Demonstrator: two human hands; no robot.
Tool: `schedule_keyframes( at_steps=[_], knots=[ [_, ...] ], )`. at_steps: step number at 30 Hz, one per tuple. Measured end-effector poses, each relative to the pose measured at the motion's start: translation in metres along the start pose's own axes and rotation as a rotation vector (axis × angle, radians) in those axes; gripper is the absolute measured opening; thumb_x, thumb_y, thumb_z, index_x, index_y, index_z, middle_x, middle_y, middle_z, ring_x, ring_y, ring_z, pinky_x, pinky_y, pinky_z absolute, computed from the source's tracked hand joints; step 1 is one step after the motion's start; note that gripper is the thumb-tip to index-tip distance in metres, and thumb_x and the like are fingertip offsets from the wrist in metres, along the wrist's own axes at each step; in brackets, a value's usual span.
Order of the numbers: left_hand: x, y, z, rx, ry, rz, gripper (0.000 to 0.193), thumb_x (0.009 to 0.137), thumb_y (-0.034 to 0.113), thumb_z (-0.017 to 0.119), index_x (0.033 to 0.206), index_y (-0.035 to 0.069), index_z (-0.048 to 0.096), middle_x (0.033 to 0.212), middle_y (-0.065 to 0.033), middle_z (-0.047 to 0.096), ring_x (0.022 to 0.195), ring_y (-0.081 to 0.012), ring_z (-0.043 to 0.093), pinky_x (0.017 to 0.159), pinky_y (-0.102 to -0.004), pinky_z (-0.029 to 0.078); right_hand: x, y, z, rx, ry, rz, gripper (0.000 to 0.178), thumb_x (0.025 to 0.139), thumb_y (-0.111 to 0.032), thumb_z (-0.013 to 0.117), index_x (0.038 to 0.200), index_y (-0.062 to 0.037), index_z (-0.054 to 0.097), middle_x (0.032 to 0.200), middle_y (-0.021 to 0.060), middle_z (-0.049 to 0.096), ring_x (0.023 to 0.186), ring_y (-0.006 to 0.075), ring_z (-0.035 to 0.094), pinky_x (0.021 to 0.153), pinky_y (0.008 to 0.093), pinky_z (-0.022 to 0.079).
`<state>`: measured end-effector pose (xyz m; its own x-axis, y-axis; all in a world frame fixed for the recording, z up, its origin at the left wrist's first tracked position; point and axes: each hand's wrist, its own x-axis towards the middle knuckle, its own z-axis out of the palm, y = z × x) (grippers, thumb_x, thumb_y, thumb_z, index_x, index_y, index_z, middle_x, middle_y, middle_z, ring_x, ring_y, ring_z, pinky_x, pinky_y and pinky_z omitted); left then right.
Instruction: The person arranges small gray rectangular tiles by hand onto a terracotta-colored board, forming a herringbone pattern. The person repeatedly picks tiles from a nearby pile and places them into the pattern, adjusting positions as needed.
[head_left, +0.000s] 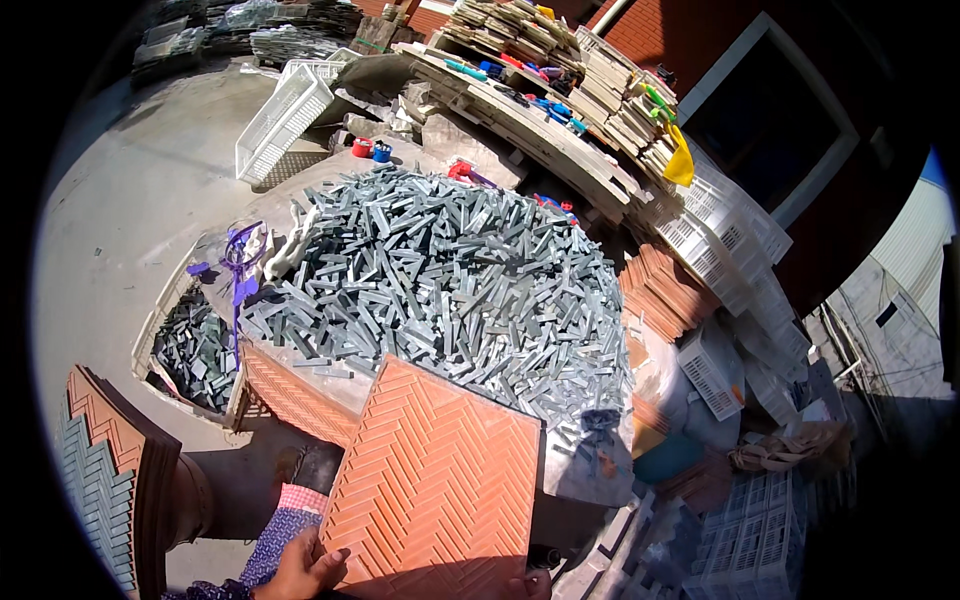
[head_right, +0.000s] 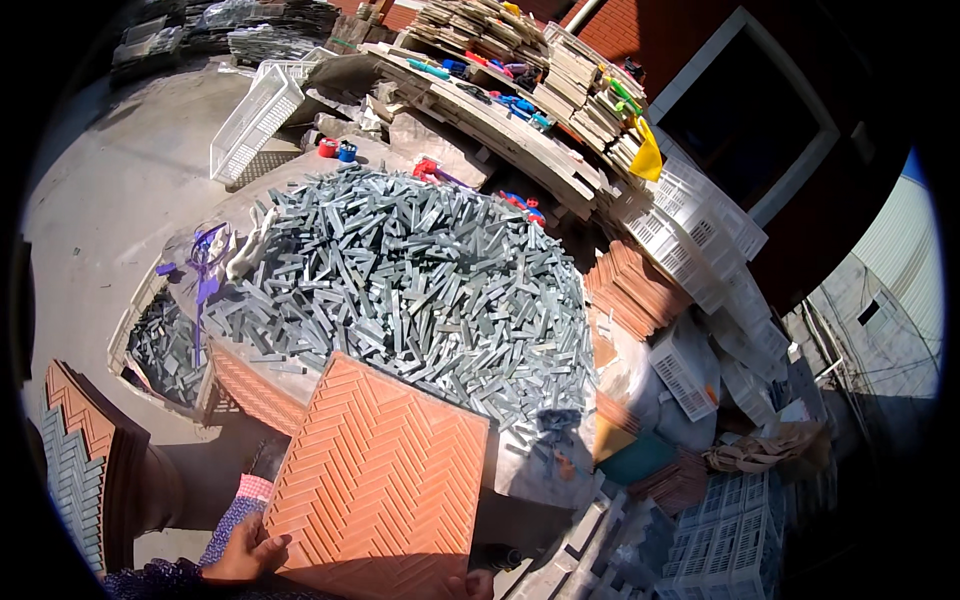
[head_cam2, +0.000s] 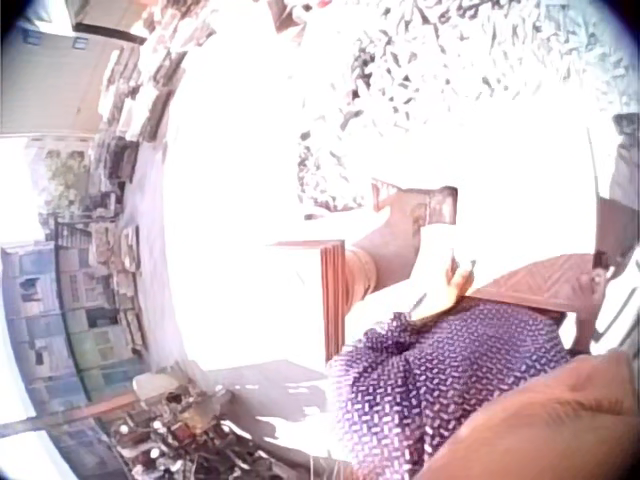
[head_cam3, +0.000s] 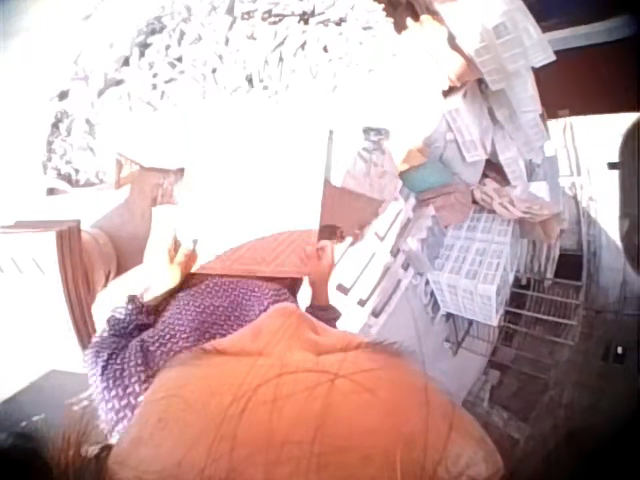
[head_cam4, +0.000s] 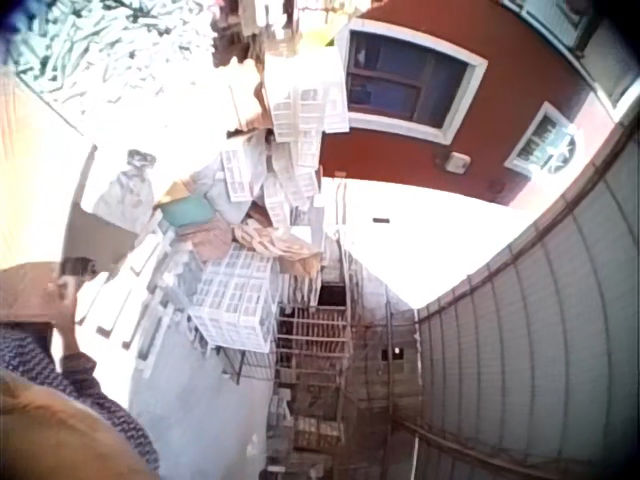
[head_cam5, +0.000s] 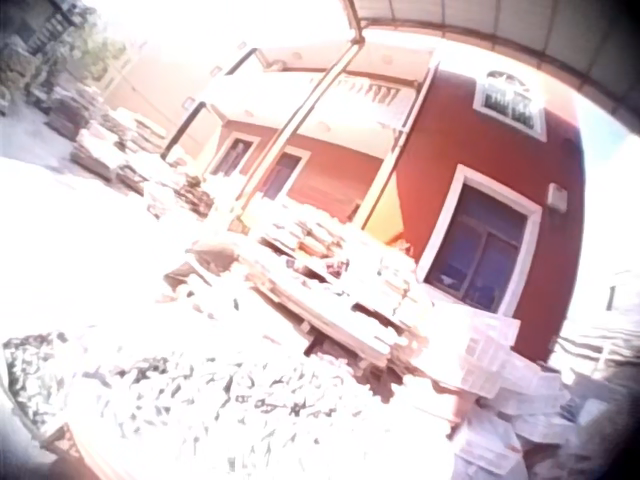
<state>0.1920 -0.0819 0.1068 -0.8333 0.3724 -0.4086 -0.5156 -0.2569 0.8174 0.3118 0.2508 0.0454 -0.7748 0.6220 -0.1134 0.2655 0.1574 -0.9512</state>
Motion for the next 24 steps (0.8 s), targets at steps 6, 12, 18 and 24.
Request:
schedule_keyframes(
  at_steps=[6,12,18,24],
  knots=[
    [-0.029,-0.027,-0.020,-0.029,0.222,-0.128,0.036,0.095,0.008,0.055,0.125,-0.004,0.040,0.085,-0.0051,0.057,0.070,-0.0118,0.056,0.062,-0.0272,0.047,-0.056,-0.028,0.012,0.273,-0.059,0.201,0.028,0.087,-0.011,0.065,0.109,-0.0035,0.050,0.093,0.0047,0.055,0.086,0.0130,0.054,0.073,0.0280,0.048],
    [0.020,-0.051,-0.035,-0.036,0.171,-0.038,0.030,0.094,0.010,0.058,0.114,-0.007,0.044,0.080,-0.0053,0.057,0.069,-0.0106,0.055,0.058,-0.0257,0.046,-0.005,-0.019,0.031,0.053,-0.081,-0.001,0.033,0.096,-0.022,0.055,0.120,-0.0003,0.046,0.109,0.0099,0.055,0.099,0.0186,0.053,0.089,0.0339,0.045],
    [0.030,-0.038,-0.066,0.861,0.048,0.136,0.039,0.089,0.035,0.064,0.092,-0.004,0.061,0.077,-0.0185,0.064,0.076,-0.0298,0.066,0.070,-0.0368,0.052,0.005,0.020,0.027,-0.282,-0.198,-0.141,0.041,0.094,-0.026,0.056,0.125,-0.0011,0.045,0.110,0.0174,0.059,0.104,0.0278,0.058,0.090,0.0377,0.046],
    [0.158,0.035,-0.066,1.238,0.230,0.668,0.055,0.083,0.030,0.068,0.123,-0.003,0.049,0.120,-0.0244,0.056,0.111,-0.0398,0.055,0.092,-0.0426,0.046,0.091,-0.038,0.037,-0.634,-0.087,-0.657,0.029,0.082,-0.014,0.068,0.104,-0.0017,0.056,0.092,0.0156,0.063,0.079,0.0321,0.062,0.076,0.0371,0.051]
  ],
)
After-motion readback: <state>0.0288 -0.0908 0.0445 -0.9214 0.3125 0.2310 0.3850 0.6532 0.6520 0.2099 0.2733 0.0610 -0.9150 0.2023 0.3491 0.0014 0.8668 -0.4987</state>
